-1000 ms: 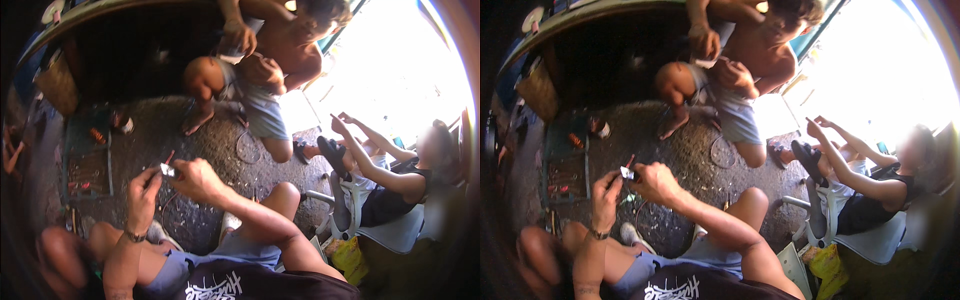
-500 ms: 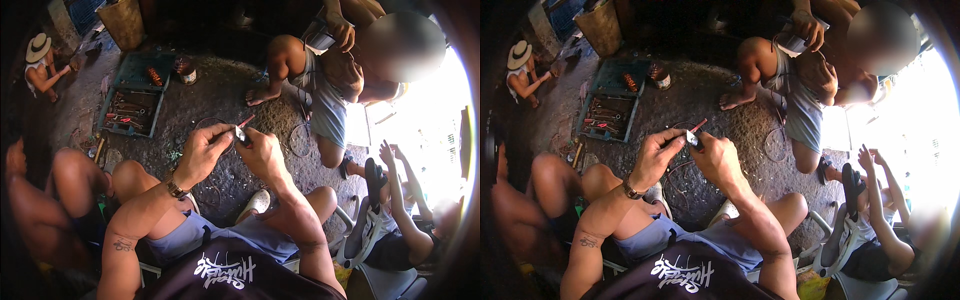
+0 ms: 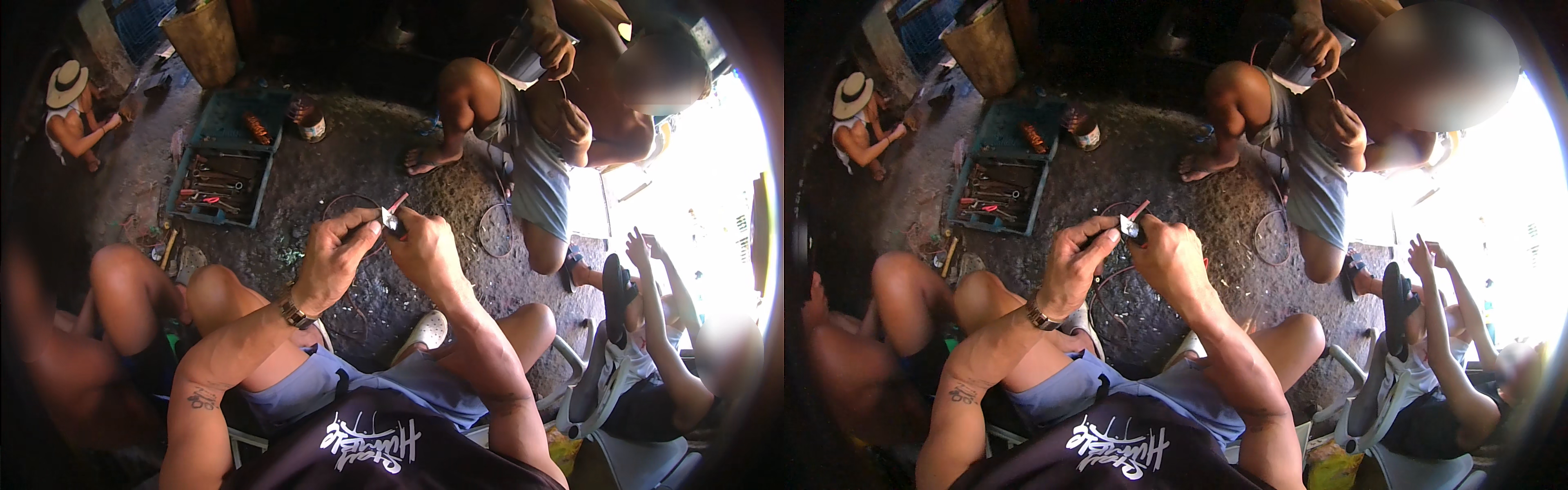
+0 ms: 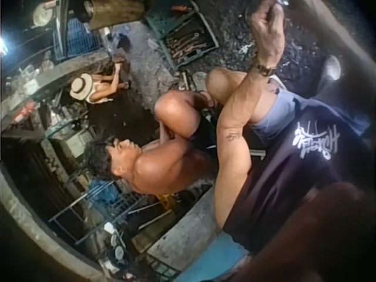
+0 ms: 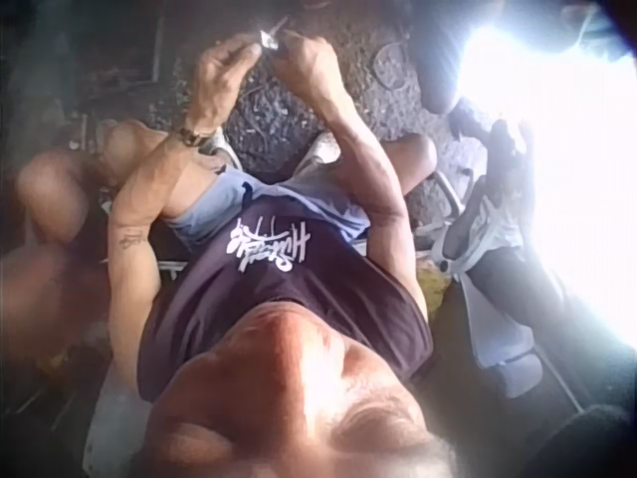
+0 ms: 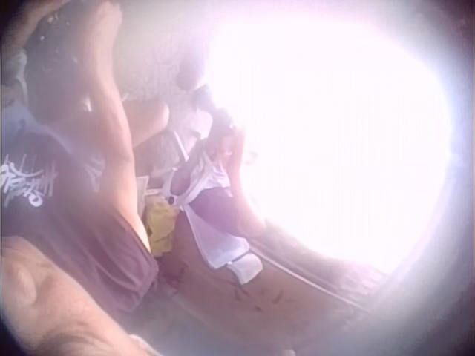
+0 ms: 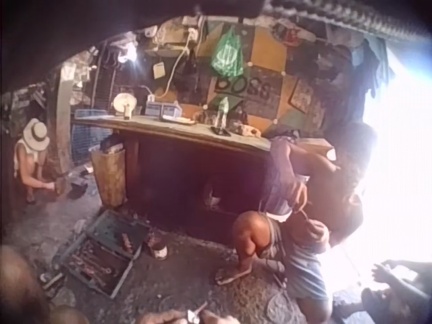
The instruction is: The person sits on the floor and uses a knife to strip the insulation off a red wire. They peel back the insulation, pull the wire, and repeat the process on different sections.
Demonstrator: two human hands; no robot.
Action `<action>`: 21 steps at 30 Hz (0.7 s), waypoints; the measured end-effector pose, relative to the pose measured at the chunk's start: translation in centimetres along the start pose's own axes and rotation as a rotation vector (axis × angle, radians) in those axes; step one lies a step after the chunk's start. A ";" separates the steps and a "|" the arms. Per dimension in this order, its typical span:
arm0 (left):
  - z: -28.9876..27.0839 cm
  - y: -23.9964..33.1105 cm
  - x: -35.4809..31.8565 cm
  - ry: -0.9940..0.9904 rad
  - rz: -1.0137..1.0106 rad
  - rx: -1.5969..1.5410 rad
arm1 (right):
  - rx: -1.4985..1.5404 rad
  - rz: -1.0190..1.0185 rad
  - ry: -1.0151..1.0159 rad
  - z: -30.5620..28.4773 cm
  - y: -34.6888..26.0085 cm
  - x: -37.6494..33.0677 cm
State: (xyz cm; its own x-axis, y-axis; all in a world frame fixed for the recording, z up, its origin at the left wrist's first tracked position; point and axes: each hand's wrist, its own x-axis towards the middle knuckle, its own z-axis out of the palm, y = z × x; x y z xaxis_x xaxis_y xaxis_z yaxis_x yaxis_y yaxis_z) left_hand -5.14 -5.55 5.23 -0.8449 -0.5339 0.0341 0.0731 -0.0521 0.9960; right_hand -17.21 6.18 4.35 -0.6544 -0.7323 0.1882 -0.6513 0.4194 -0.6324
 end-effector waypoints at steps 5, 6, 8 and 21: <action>0.7 0.9 -1.5 -0.068 0.004 0.062 | -0.069 0.190 0.030 -0.6 4.5 0.6; 0.7 1.2 -2.1 -0.130 -0.015 0.111 | -0.077 0.282 0.059 -1.3 5.9 1.0; 0.6 1.3 -2.6 -0.137 0.004 0.053 | -0.167 0.390 0.081 -3.1 8.4 1.0; 1.4 -3.8 0.2 0.019 0.114 0.202 | 0.532 0.515 0.143 -2.6 4.7 -2.3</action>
State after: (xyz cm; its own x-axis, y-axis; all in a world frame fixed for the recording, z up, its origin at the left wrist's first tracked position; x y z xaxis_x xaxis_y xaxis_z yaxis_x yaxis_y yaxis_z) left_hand -6.31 -4.31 1.61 -0.8271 -0.5424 0.1476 0.0584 0.1783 0.9822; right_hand -19.74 11.26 2.94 -0.8932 -0.4215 -0.1568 0.0003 0.3480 -0.9375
